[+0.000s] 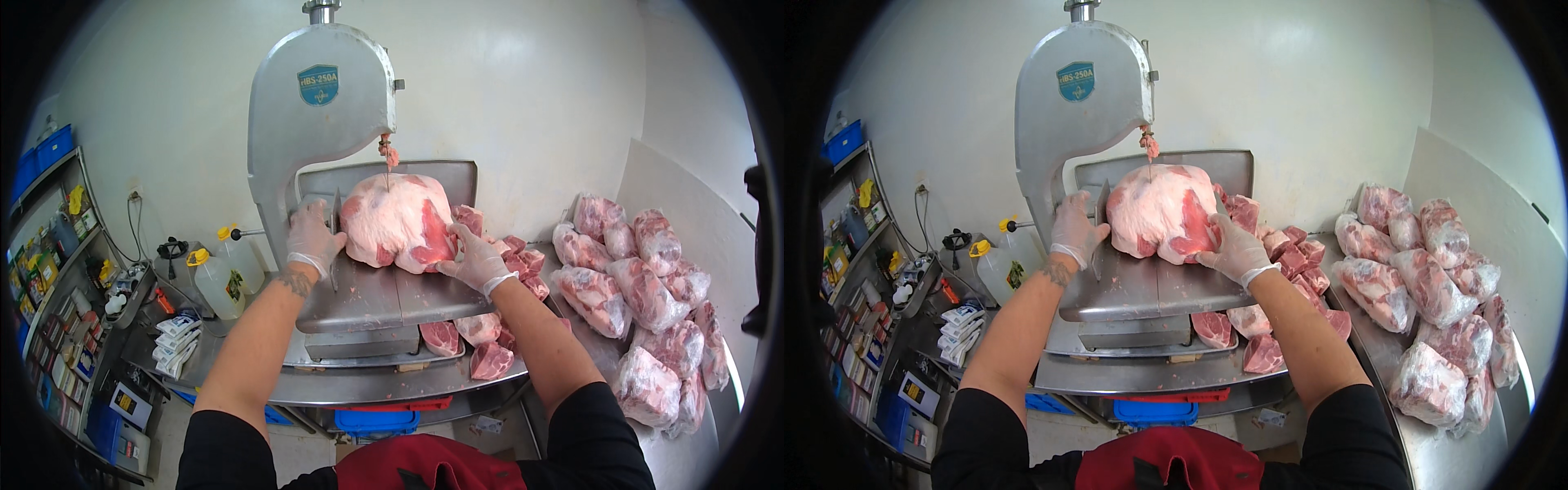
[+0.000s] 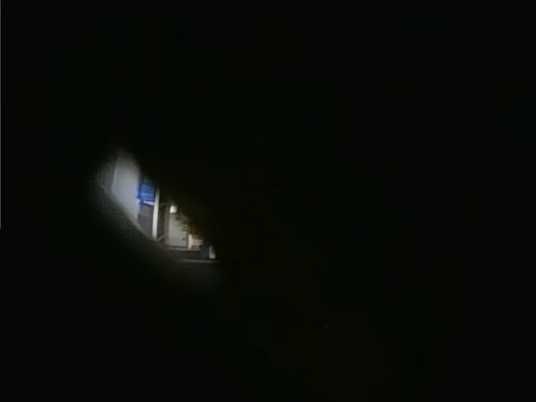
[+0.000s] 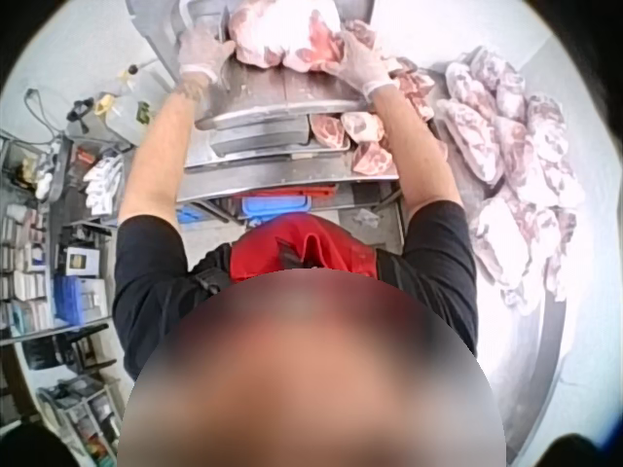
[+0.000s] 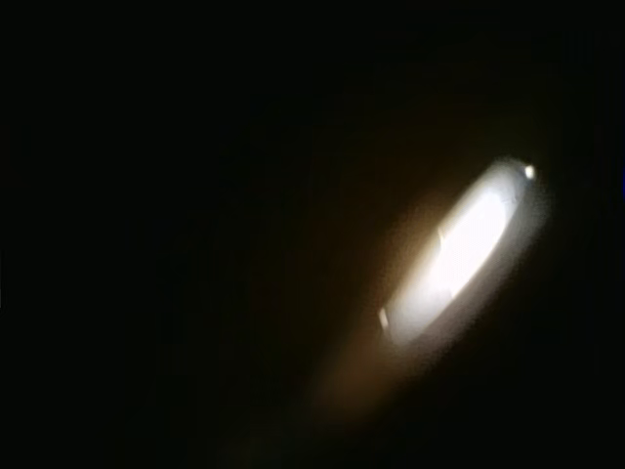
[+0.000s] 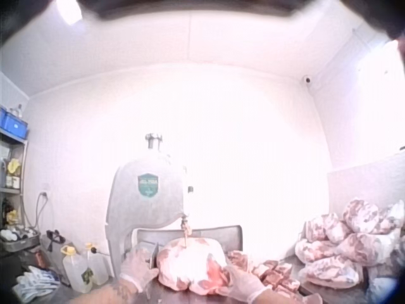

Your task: The person uses a vertical band saw to cut large pieces of raw meat into smaller portions. They position each piece on the saw table, guide it through the blade, and place the cut pieces onto a metal tray. The person wears gloves and a red apron throughout the task.

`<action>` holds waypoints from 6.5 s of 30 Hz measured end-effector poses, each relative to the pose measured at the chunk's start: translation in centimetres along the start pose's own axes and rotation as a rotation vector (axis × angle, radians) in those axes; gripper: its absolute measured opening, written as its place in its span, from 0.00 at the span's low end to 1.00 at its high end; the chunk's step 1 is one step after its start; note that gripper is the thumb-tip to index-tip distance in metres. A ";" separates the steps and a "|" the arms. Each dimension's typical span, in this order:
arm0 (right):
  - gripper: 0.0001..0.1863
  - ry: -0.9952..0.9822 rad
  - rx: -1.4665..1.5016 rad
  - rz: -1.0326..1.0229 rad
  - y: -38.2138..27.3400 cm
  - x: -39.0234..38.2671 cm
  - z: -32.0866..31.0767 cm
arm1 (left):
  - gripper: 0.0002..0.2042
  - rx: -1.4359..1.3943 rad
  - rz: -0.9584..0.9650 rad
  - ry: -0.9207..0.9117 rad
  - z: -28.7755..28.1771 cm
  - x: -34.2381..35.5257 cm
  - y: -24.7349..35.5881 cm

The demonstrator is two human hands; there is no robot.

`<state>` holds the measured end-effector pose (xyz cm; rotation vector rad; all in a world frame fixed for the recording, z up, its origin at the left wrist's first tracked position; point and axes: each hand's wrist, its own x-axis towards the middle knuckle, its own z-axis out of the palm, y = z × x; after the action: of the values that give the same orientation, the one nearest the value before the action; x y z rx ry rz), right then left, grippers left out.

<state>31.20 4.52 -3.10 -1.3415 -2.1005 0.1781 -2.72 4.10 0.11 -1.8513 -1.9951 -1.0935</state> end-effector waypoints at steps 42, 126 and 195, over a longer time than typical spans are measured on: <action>0.44 -0.017 -0.176 -0.068 3.5 8.5 2.5 | 0.25 -0.269 0.139 -0.083 -1.7 -3.0 -4.0; 0.31 0.084 2.107 0.567 19.1 -14.9 5.6 | 0.55 -1.957 -0.666 -1.174 15.4 -26.8 21.5; 0.43 -0.035 -0.106 -0.628 13.4 26.9 -6.5 | 0.41 0.371 -1.372 -1.033 -4.7 -70.4 -21.4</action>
<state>37.67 32.48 7.94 -0.6773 -2.4762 -0.1774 -10.66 -51.90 -47.23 -0.6037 -3.8117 0.3951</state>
